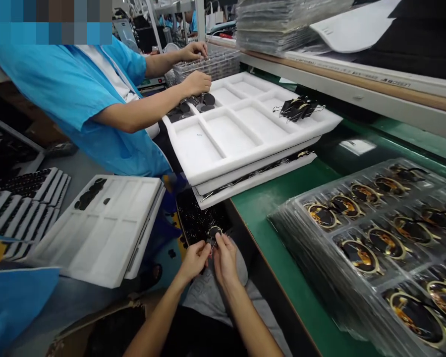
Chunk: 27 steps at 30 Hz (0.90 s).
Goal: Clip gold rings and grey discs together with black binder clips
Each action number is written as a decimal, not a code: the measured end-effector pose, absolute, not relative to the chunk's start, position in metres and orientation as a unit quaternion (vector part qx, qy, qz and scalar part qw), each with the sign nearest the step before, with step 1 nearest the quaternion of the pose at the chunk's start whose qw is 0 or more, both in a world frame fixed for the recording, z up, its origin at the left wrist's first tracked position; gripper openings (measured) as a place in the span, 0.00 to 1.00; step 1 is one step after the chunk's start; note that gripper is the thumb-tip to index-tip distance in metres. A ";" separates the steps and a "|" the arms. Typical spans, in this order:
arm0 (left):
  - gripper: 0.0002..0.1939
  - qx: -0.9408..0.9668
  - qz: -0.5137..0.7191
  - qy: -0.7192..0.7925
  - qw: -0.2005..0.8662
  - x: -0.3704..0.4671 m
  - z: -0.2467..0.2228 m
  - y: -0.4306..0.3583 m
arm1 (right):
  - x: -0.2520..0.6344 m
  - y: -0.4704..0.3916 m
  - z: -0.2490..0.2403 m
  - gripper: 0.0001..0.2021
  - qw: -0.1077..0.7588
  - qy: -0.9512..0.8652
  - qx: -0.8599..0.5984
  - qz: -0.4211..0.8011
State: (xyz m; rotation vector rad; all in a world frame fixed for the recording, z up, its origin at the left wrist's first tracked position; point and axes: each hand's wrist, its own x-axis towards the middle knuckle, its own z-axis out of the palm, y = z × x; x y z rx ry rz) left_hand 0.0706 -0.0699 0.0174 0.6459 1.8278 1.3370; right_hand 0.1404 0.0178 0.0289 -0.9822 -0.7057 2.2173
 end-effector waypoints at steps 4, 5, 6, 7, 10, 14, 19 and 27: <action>0.18 0.310 0.493 0.750 0.315 0.077 0.016 -0.068 | 0.154 0.014 0.022 0.14 0.297 -0.246 -0.382 0.840; 0.16 0.330 0.479 0.755 0.302 0.078 0.016 -0.069 | 0.158 0.013 0.020 0.14 0.296 -0.243 -0.385 0.840; 0.16 0.343 0.468 0.760 0.293 0.079 0.016 -0.070 | 0.161 0.012 0.018 0.14 0.296 -0.239 -0.388 0.839; 0.16 0.350 0.462 0.761 0.292 0.080 0.016 -0.071 | 0.163 0.012 0.016 0.14 0.296 -0.235 -0.390 0.840; 0.17 0.341 0.462 0.747 0.334 0.083 0.010 -0.084 | 0.167 0.015 0.013 0.15 0.317 -0.216 -0.391 0.837; 0.24 0.239 0.453 0.730 0.452 0.076 -0.019 -0.108 | 0.172 0.031 0.007 0.15 0.355 -0.185 -0.385 0.831; 0.29 0.142 0.413 0.787 0.435 0.035 -0.071 -0.094 | 0.181 0.040 -0.003 0.15 0.332 -0.161 -0.388 0.845; 0.34 0.140 0.409 0.828 0.357 -0.025 -0.095 -0.018 | 0.191 0.034 -0.003 0.09 0.203 -0.114 -0.347 0.909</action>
